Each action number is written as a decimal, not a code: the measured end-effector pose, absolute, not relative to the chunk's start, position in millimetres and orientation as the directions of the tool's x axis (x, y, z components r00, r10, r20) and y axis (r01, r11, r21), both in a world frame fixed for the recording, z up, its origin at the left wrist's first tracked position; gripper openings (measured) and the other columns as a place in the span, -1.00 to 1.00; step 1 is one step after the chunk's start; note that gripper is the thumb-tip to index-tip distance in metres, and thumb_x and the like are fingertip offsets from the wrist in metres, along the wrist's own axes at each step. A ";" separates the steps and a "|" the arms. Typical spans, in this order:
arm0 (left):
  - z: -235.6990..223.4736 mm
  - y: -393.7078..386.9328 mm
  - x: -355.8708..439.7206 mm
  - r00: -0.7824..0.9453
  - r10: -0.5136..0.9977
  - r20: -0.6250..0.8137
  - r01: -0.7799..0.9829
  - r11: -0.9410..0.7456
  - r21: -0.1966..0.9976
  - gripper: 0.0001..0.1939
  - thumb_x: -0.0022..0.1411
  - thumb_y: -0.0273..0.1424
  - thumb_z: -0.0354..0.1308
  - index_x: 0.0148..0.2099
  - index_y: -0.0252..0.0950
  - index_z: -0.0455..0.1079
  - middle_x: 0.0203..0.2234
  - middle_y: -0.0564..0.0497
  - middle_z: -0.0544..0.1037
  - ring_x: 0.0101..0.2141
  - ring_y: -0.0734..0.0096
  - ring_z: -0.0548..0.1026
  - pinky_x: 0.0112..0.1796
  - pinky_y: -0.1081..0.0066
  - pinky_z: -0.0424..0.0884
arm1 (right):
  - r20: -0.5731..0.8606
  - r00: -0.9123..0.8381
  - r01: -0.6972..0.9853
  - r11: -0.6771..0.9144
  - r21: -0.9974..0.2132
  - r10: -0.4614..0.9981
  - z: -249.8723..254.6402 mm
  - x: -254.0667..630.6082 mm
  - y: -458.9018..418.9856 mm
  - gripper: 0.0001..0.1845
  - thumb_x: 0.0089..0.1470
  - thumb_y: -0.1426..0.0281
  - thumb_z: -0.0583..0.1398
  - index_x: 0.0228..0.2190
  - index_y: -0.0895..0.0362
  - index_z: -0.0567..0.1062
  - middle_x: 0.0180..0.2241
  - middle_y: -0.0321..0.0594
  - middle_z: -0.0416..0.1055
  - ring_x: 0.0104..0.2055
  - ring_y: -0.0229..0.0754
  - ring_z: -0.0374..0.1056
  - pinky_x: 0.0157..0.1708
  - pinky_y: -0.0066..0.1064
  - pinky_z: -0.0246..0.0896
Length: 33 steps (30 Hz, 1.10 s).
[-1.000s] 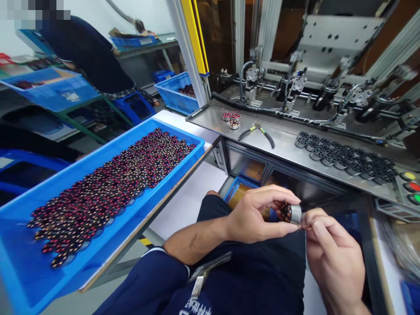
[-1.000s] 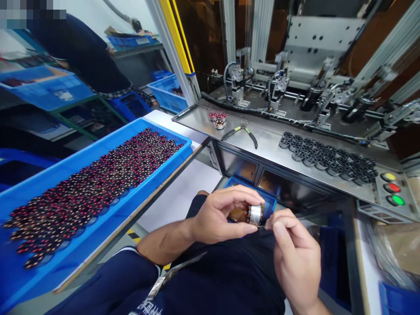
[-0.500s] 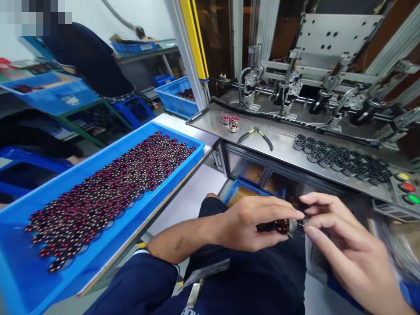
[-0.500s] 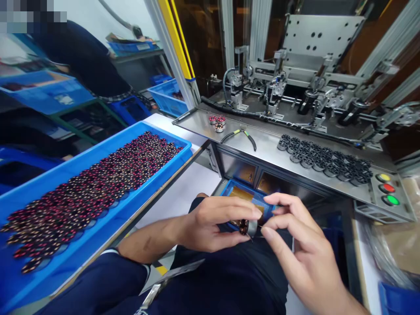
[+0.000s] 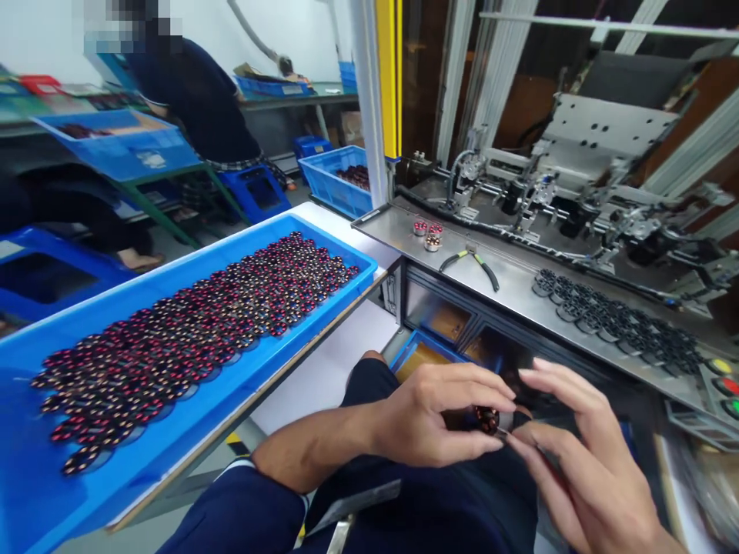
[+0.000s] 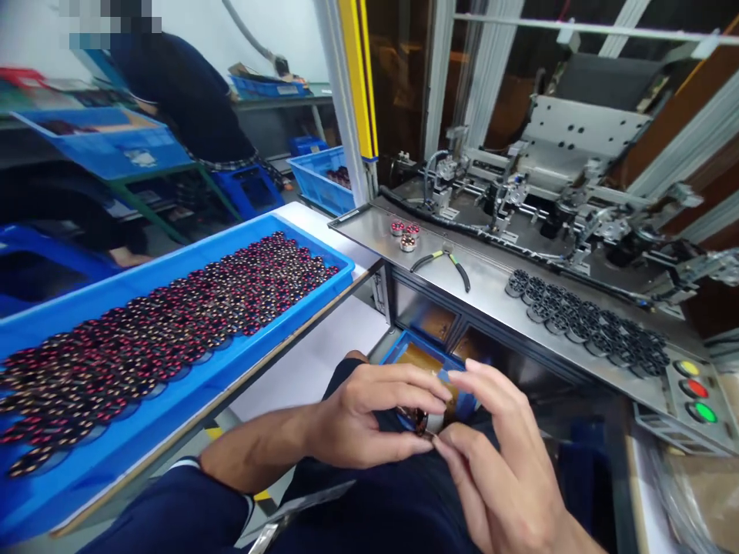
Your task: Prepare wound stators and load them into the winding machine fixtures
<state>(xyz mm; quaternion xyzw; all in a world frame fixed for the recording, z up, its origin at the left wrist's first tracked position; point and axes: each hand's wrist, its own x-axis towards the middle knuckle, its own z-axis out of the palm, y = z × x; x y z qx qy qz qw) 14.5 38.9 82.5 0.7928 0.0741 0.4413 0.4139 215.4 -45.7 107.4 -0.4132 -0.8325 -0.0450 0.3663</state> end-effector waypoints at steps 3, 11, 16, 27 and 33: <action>77.9 43.4 -7.9 0.564 0.594 0.574 -0.269 -0.525 0.808 -0.64 0.08 -0.44 0.41 -0.03 -0.33 0.57 -0.14 -0.24 0.66 -0.15 0.19 0.65 -0.08 0.31 0.59 | 0.564 -0.454 0.684 0.675 -0.275 0.690 113.9 223.7 -26.6 -0.89 0.18 0.50 0.20 -0.31 0.07 0.51 0.06 -0.03 0.40 0.14 0.02 0.37 -0.01 -0.15 0.44; 53.3 62.2 -29.8 0.238 0.966 0.099 -0.299 -0.024 0.954 -0.55 0.04 -0.40 0.44 -0.01 -0.40 0.50 -0.22 -0.16 0.63 -0.25 0.36 0.61 -0.20 0.39 0.55 | 0.487 0.156 0.779 0.196 -0.595 0.859 75.7 193.9 161.9 -0.37 -0.09 -0.07 0.35 -0.20 0.18 0.48 -0.08 0.16 0.48 0.06 0.25 0.37 0.04 0.22 0.24; 54.2 64.9 -33.5 0.186 0.980 0.068 -0.388 0.010 0.922 -0.58 0.12 -0.32 0.39 -0.01 -0.40 0.49 -0.31 -0.09 0.61 -0.29 0.41 0.57 -0.21 0.38 0.52 | 0.417 0.274 0.762 0.069 -0.644 0.866 46.3 174.5 246.1 -0.38 -0.29 -0.06 0.44 -0.44 0.13 0.35 -0.27 0.18 0.46 0.01 0.28 0.36 -0.09 0.24 0.25; 54.1 61.1 -33.4 0.164 0.972 0.169 -0.433 -0.083 0.898 -0.68 0.16 -0.26 0.35 -0.11 -0.35 0.54 -0.26 -0.10 0.63 -0.34 0.46 0.54 -0.31 0.45 0.51 | 0.355 0.229 0.646 0.132 -0.752 0.906 37.2 228.1 245.8 -0.66 0.19 0.32 0.27 -0.55 0.20 0.39 -0.49 -0.36 0.39 -0.35 -0.30 0.41 -0.26 -0.35 0.38; 62.8 48.3 -24.3 0.187 0.973 0.137 -0.454 -0.039 0.890 -0.72 0.11 -0.29 0.39 -0.17 -0.35 0.55 -0.17 -0.14 0.64 -0.26 0.40 0.57 -0.30 0.46 0.52 | 0.253 0.060 0.481 0.194 -0.855 0.966 74.7 250.9 153.4 -0.81 0.12 0.31 0.28 -0.21 0.08 0.60 -0.46 -0.21 0.57 -0.53 -0.16 0.46 -0.55 -0.32 0.32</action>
